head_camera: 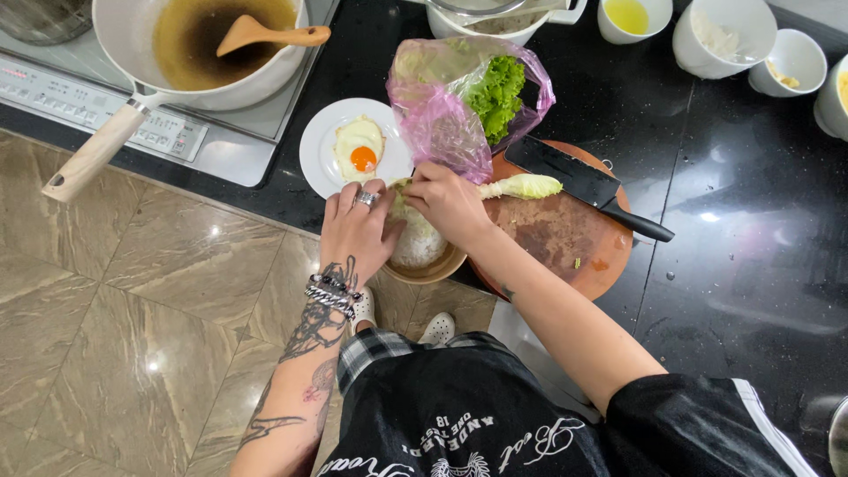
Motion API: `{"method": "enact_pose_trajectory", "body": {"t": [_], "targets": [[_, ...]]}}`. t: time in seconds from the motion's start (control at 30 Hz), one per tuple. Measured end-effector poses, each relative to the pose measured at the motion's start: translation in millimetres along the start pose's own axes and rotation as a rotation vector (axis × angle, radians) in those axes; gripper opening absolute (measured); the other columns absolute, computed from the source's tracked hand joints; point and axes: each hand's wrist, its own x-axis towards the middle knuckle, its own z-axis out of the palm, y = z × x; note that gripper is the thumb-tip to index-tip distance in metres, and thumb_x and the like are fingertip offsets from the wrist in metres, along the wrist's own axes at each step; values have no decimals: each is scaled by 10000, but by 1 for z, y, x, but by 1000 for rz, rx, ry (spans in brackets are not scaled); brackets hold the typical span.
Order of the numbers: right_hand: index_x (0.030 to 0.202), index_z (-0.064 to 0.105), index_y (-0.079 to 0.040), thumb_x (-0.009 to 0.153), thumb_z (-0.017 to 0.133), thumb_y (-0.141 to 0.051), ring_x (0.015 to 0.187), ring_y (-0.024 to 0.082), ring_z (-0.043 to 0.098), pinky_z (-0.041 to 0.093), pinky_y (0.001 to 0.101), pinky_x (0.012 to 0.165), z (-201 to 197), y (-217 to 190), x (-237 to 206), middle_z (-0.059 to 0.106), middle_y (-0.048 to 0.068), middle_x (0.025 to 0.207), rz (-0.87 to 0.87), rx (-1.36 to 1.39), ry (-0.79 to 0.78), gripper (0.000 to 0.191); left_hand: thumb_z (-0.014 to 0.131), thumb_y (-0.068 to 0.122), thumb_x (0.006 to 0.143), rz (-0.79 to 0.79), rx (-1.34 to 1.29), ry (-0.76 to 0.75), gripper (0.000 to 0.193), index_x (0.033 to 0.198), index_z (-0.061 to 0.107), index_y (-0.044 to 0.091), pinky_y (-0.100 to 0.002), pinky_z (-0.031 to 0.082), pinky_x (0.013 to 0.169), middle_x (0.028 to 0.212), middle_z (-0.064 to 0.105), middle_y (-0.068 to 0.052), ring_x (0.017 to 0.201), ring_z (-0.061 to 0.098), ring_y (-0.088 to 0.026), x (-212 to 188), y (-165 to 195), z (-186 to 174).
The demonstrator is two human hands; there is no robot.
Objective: The person retrieves a bowl of rice from a cabinet, then adds chopped lettuce, shredded carrots, and green vegetables to the bowl using chopsticks. The person arranges the vegetables on top of the rice in a kitchen setting.
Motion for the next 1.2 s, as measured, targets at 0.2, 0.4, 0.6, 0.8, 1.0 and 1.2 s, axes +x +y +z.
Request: {"method": "enact_pose_trajectory", "body": {"t": [0.2, 0.4, 0.6, 0.8, 1.0, 1.2], "targets": [[949, 771, -61, 824, 757, -83, 876, 299, 685, 563, 412, 770, 8, 1, 2, 680, 95, 914, -32, -9, -18, 128, 723, 136, 878, -50, 82, 8, 234, 1101, 743, 64, -419, 420, 997, 1227, 594, -8, 1160, 518, -235, 1, 3, 16], [1079, 647, -2, 828, 776, -35, 919, 289, 724, 591, 388, 802, -24, 11, -5, 691, 131, 985, 40, 227, -173, 285, 729, 113, 872, -75, 40, -33, 294, 1152, 665, 51, -412, 442, 917, 1179, 611, -53, 1118, 568, -262, 1, 0, 12], [1182, 651, -21, 825, 768, -21, 932, 306, 720, 594, 391, 786, -31, 5, -6, 683, 147, 1063, -30, 170, -41, 376, 723, 75, 825, -111, -136, -46, 382, 1182, 590, 47, -456, 498, 831, 1142, 615, -142, 1057, 584, -343, 9, 6, 6], [1042, 752, -74, 844, 733, -69, 937, 291, 714, 580, 392, 772, -5, 8, -7, 725, 64, 1030, -143, -2, -43, 199, 689, 41, 870, -216, -212, -105, 150, 1013, 643, 49, -458, 535, 848, 1041, 638, -134, 1021, 607, -344, 6, 11, 11], [938, 771, -55, 859, 742, -104, 905, 295, 717, 579, 406, 786, -2, 12, 2, 746, 78, 962, -151, 67, -60, 98, 700, 60, 864, -252, -159, -68, 92, 955, 709, 44, -447, 537, 843, 983, 681, -101, 1003, 624, -326, 5, 14, 10], [1026, 774, -22, 865, 758, -64, 887, 252, 748, 593, 363, 798, -54, 9, 6, 763, 111, 1018, -21, 198, -73, 168, 729, 63, 881, -223, -295, 48, 151, 1027, 717, 26, -438, 538, 845, 1035, 672, -103, 992, 629, -326, 3, 12, -8]]}}
